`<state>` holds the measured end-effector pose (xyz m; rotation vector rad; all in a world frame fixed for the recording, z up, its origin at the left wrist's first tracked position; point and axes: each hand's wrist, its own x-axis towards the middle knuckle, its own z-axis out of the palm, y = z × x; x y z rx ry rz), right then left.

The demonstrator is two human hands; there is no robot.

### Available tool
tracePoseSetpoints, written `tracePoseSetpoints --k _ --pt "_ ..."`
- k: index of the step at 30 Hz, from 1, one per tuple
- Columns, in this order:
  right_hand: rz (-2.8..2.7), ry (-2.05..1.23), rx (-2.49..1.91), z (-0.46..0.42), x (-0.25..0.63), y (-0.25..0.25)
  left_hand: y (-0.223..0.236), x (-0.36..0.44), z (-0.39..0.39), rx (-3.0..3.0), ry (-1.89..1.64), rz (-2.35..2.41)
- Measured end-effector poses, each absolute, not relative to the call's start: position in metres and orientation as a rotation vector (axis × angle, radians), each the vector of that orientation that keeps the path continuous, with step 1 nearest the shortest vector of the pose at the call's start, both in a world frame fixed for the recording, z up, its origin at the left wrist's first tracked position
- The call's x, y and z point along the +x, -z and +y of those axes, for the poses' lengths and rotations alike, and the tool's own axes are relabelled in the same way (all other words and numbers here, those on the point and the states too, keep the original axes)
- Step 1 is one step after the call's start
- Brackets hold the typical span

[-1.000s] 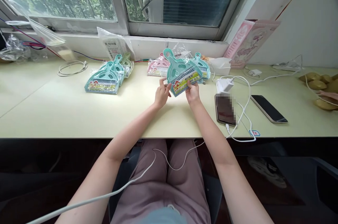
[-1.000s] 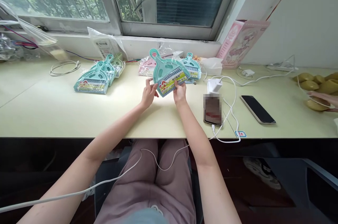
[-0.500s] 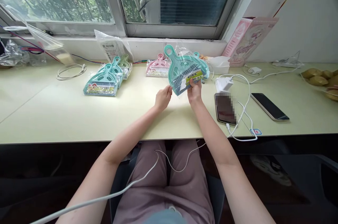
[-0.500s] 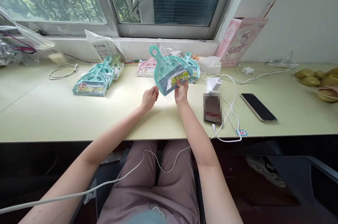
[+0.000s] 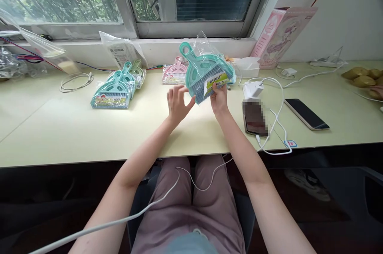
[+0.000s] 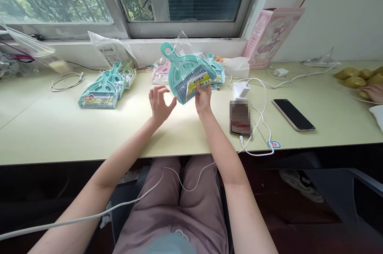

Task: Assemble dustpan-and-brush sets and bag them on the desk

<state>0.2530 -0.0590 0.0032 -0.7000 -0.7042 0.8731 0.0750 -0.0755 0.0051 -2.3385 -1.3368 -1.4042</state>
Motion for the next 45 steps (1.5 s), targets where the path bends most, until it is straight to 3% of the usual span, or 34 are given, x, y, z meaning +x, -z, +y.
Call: tracePoseSetpoints --k 4,7,15,24,32,39,45 --pt "-0.722 -0.908 -0.735 -0.061 0.245 -0.001 -0.007 0.074 -0.077 -2.561 0.998 -0.771" --pt "-0.654 -0.937 -0.768 -0.06 0.24 0.001 -0.007 0.078 -0.079 -2.602 0.856 -0.661" --pt "-0.705 -1.061 -0.802 -0.055 0.231 0.01 -0.012 0.071 -0.076 -2.455 1.153 -0.93" --pt "-0.696 -1.093 -0.902 -0.052 0.238 0.012 -0.013 0.071 -0.073 -2.806 0.74 -0.707" --pt "-0.738 -1.173 -0.897 -0.051 0.238 0.009 0.001 0.069 -0.054 -2.864 1.155 -0.792" --pt "-0.716 -1.206 -0.904 -0.055 0.236 0.007 -0.001 0.072 -0.059 -2.753 0.785 -0.779" --pt "-0.718 -1.195 -0.91 -0.056 0.237 0.005 -0.016 0.073 -0.074 -2.704 0.75 -0.711"
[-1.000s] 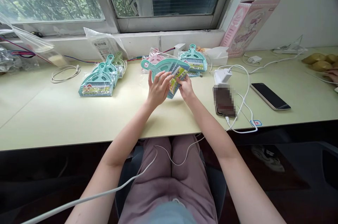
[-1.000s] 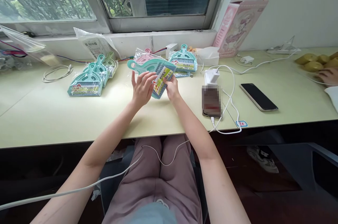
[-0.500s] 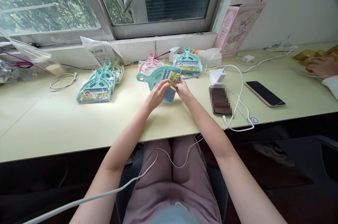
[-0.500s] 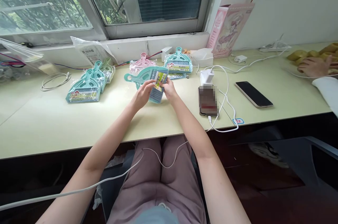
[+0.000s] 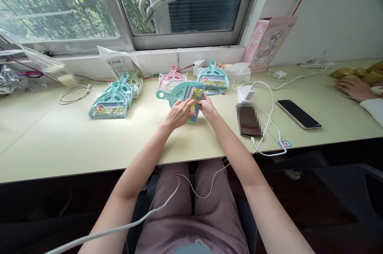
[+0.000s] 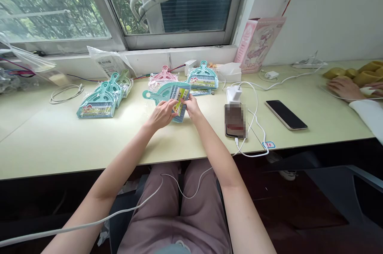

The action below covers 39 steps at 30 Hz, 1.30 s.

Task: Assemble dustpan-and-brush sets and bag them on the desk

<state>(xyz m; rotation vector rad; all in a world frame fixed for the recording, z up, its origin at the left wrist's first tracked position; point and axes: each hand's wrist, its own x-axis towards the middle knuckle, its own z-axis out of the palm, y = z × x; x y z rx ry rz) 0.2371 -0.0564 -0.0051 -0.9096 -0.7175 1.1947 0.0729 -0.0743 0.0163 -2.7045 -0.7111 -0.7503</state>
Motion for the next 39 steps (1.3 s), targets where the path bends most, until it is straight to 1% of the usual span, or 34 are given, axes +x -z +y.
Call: tracePoseSetpoints --k 7,15,21,26,33,36,39 --pt "-0.757 -1.193 -0.92 -0.06 0.232 0.0 -0.024 0.075 -0.081 -2.618 0.514 -0.737" --pt "-0.725 -1.221 -0.949 -0.061 0.229 -0.001 -0.02 0.077 -0.08 -2.62 0.429 -0.68" --pt "-0.74 -1.208 -0.958 -0.061 0.228 -0.001 -0.013 0.082 -0.084 -2.684 0.325 -0.738" --pt "-0.719 -1.144 -0.975 -0.061 0.231 0.0 -0.01 0.084 -0.085 -2.739 0.444 -0.684" --pt "-0.715 -1.021 -0.885 -0.058 0.222 0.003 -0.004 0.087 -0.082 -2.6 0.578 -0.613" --pt "-0.694 -0.997 -0.876 -0.056 0.228 0.001 -0.007 0.084 -0.088 -2.566 0.811 -0.612" --pt "-0.717 -1.052 -0.889 -0.056 0.244 -0.002 -0.017 0.075 -0.088 -2.418 1.193 -0.823"
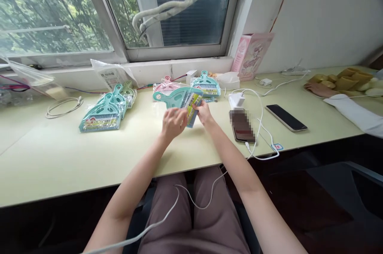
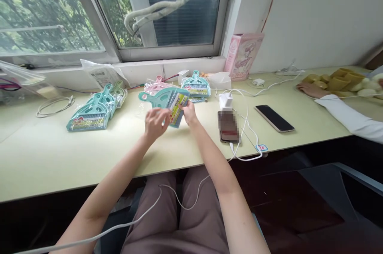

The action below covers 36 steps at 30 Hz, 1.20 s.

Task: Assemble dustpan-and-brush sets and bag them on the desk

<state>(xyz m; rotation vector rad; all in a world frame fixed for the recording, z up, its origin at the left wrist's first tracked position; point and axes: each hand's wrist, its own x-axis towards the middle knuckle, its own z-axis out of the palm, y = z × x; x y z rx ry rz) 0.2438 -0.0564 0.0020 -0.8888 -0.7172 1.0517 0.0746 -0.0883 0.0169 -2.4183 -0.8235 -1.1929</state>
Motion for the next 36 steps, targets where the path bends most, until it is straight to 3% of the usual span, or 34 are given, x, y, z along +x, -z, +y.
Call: tracePoseSetpoints --k 3,5,12,17,36 --pt "-0.952 -1.172 -0.861 -0.059 0.259 -0.003 -0.03 0.061 -0.078 -2.132 1.528 -1.168" --pt "-1.127 -1.301 -0.879 -0.062 0.265 -0.004 -0.036 0.052 -0.067 -2.155 1.537 -1.265" --pt "-1.382 -1.449 -0.942 -0.072 0.259 -0.007 -0.034 0.048 -0.056 -2.562 0.783 -1.724" --pt "-1.44 -1.438 -0.982 -0.075 0.257 -0.011 -0.035 0.053 -0.059 -2.563 0.811 -1.834" --pt "-1.339 -0.925 -1.138 -0.056 0.242 0.015 -0.029 0.059 -0.06 -2.596 0.867 -1.828"
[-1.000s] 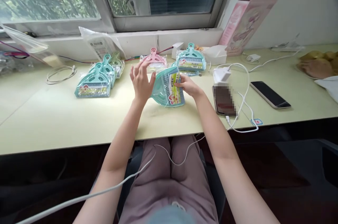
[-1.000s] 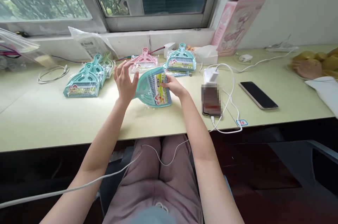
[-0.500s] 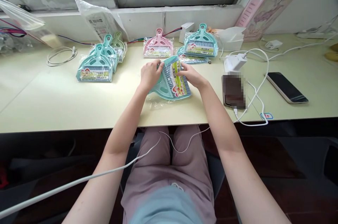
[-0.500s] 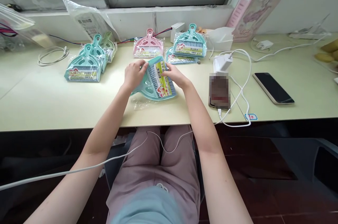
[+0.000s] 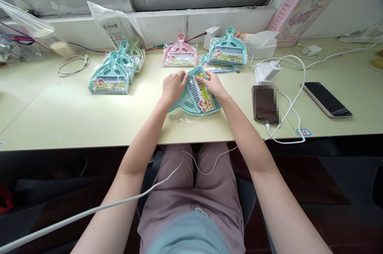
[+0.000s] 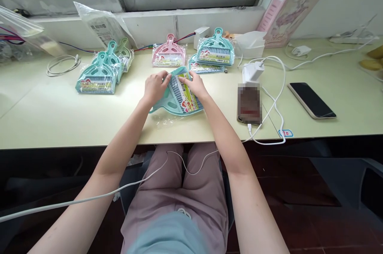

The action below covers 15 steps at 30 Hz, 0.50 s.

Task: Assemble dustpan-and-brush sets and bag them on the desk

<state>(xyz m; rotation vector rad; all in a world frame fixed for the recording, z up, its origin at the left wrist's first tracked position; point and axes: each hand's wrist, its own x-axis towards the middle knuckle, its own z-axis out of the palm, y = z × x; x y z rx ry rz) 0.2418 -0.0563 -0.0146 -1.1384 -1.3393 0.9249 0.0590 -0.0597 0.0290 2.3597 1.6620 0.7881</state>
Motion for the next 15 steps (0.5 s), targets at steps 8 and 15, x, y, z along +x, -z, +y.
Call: tracePoseSetpoints --k 8,15 --pt "-1.415 -0.859 -1.201 -0.0551 0.2442 0.0129 -0.0292 0.0616 -0.0632 2.426 -0.767 1.661" --pt "-1.448 -0.97 -1.178 -0.0609 0.2439 0.0078 -0.032 0.0664 -0.0685 2.535 -0.705 1.669"
